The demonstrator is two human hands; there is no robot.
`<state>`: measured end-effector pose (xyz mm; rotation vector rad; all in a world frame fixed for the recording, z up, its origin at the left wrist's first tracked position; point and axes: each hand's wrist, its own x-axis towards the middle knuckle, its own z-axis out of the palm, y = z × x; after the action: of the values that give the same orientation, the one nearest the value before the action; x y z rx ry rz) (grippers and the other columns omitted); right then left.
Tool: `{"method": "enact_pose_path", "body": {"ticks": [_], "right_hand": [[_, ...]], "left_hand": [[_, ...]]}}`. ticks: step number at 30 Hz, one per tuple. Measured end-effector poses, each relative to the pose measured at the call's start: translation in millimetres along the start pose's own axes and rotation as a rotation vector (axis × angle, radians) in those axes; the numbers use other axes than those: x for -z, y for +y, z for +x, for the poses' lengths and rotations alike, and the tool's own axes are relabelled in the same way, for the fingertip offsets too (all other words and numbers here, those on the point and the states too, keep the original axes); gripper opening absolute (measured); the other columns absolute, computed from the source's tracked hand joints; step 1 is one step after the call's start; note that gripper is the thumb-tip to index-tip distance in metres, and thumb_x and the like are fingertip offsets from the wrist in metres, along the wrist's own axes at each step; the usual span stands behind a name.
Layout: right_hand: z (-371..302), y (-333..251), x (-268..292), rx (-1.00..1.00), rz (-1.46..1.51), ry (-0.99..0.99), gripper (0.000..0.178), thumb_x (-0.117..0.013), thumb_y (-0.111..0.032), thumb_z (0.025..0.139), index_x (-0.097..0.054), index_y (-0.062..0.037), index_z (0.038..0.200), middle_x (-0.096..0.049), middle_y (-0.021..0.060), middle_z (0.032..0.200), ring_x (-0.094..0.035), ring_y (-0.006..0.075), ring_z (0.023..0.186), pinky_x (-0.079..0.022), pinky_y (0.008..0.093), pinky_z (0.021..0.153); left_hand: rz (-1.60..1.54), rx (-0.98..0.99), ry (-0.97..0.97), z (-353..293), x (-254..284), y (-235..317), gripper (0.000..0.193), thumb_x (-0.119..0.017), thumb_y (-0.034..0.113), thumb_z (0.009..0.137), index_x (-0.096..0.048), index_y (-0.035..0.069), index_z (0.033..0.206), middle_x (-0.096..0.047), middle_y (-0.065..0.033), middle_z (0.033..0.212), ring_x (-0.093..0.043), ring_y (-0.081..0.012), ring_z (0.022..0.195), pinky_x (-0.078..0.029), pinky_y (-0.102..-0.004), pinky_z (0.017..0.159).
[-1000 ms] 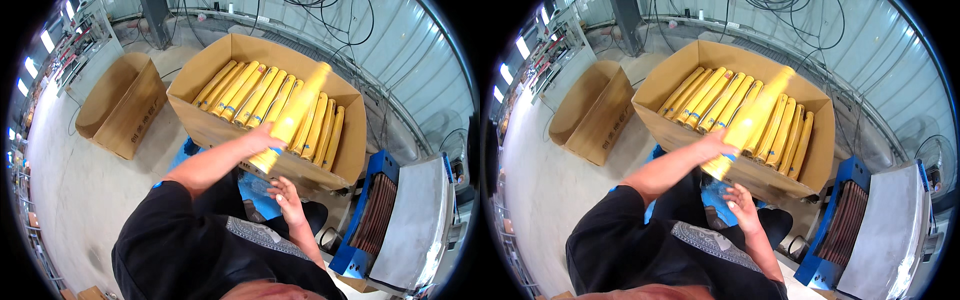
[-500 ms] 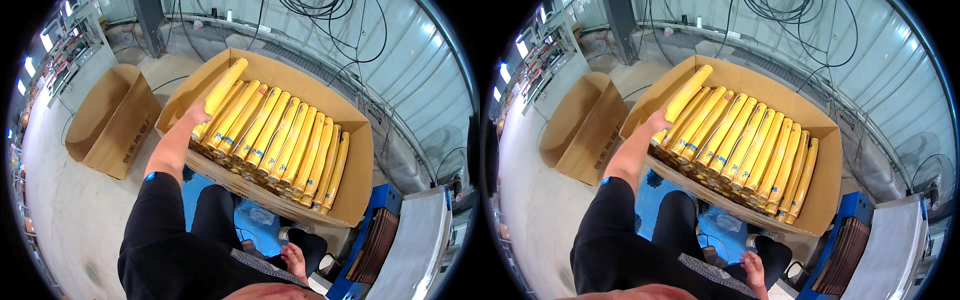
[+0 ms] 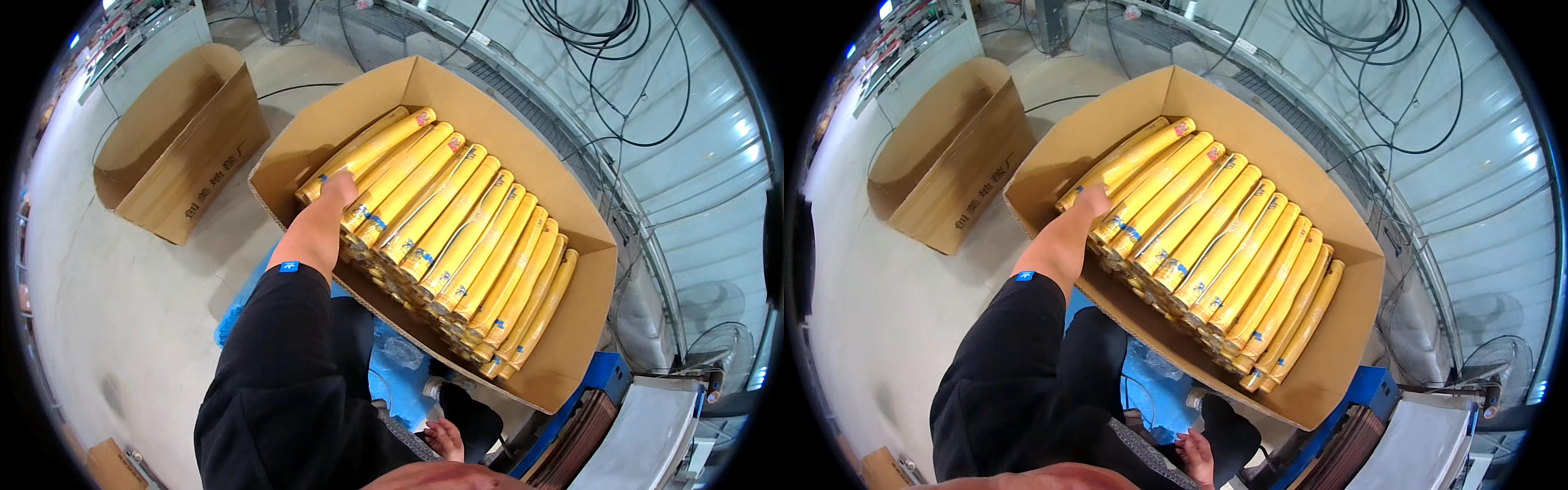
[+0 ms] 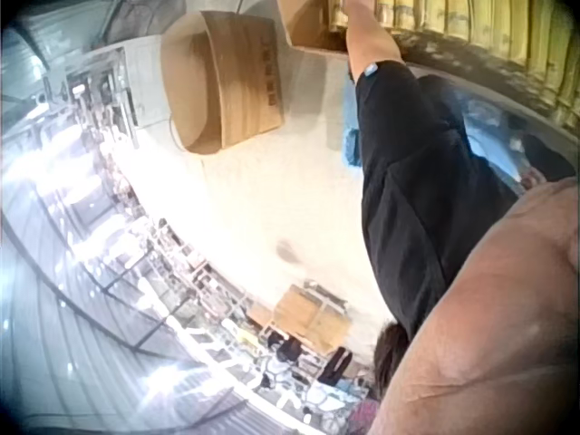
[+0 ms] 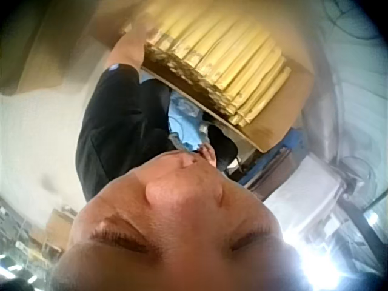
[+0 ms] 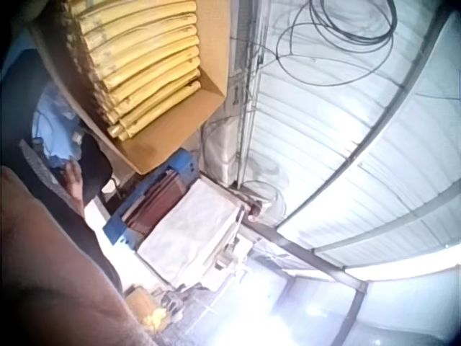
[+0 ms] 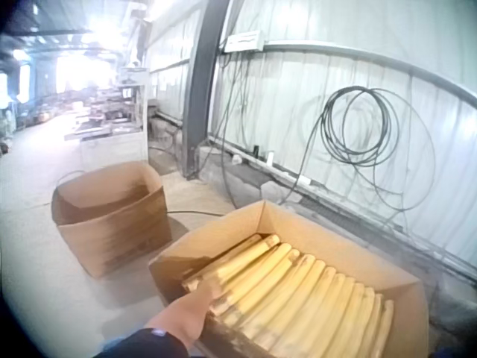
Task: The person repeatedly picks up yellow cylindrical items from a large cardboard box and places them onto a conveyor belt. The items are handled one at a time and transferred to the machine for processing.
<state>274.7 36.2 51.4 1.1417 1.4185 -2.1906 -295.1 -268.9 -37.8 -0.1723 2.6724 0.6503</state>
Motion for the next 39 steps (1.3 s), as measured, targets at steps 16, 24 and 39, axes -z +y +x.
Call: {"method": "enact_pose_path", "body": {"ticks": [16, 24, 39], "right_hand": [[14, -6, 4, -0.031, -0.193, -0.011, 0.042, -0.057, -0.021, 0.093, -0.044, 0.0009, 0.127, -0.059, 0.0174, 0.117, -0.059, 0.0254, 0.105, -0.045, 0.0378, 0.095], [58, -10, -19, -0.094, -0.181, -0.160, 0.039, -0.051, -0.020, 0.094, -0.045, 0.0012, 0.127, -0.058, 0.0177, 0.121, -0.056, 0.0260, 0.110, -0.041, 0.0402, 0.100], [81, -68, -1, 0.144, -0.045, -0.167, 0.034, -0.050, -0.017, 0.092, -0.050, 0.0002, 0.121, -0.057, 0.0165, 0.121, -0.056, 0.0268, 0.109, -0.041, 0.0425, 0.098]], "left_hand": [[-0.541, 0.438, 0.119, 72, -57, -122, 0.055, -0.068, 0.033, 0.076, -0.056, 0.001, 0.120, -0.059, -0.0162, 0.118, -0.056, -0.0278, 0.102, -0.045, -0.0411, 0.088], [-0.110, -0.113, -0.377, -86, 39, 5, 0.045, -0.062, 0.036, 0.075, -0.065, 0.013, 0.114, -0.058, -0.0136, 0.124, -0.058, -0.0285, 0.110, -0.048, -0.0450, 0.087], [0.418, -0.429, 0.220, -296, -1, 39, 0.042, -0.041, 0.043, 0.090, -0.073, 0.017, 0.086, -0.066, -0.0011, 0.095, -0.053, -0.0215, 0.098, -0.027, -0.0430, 0.091]]}}
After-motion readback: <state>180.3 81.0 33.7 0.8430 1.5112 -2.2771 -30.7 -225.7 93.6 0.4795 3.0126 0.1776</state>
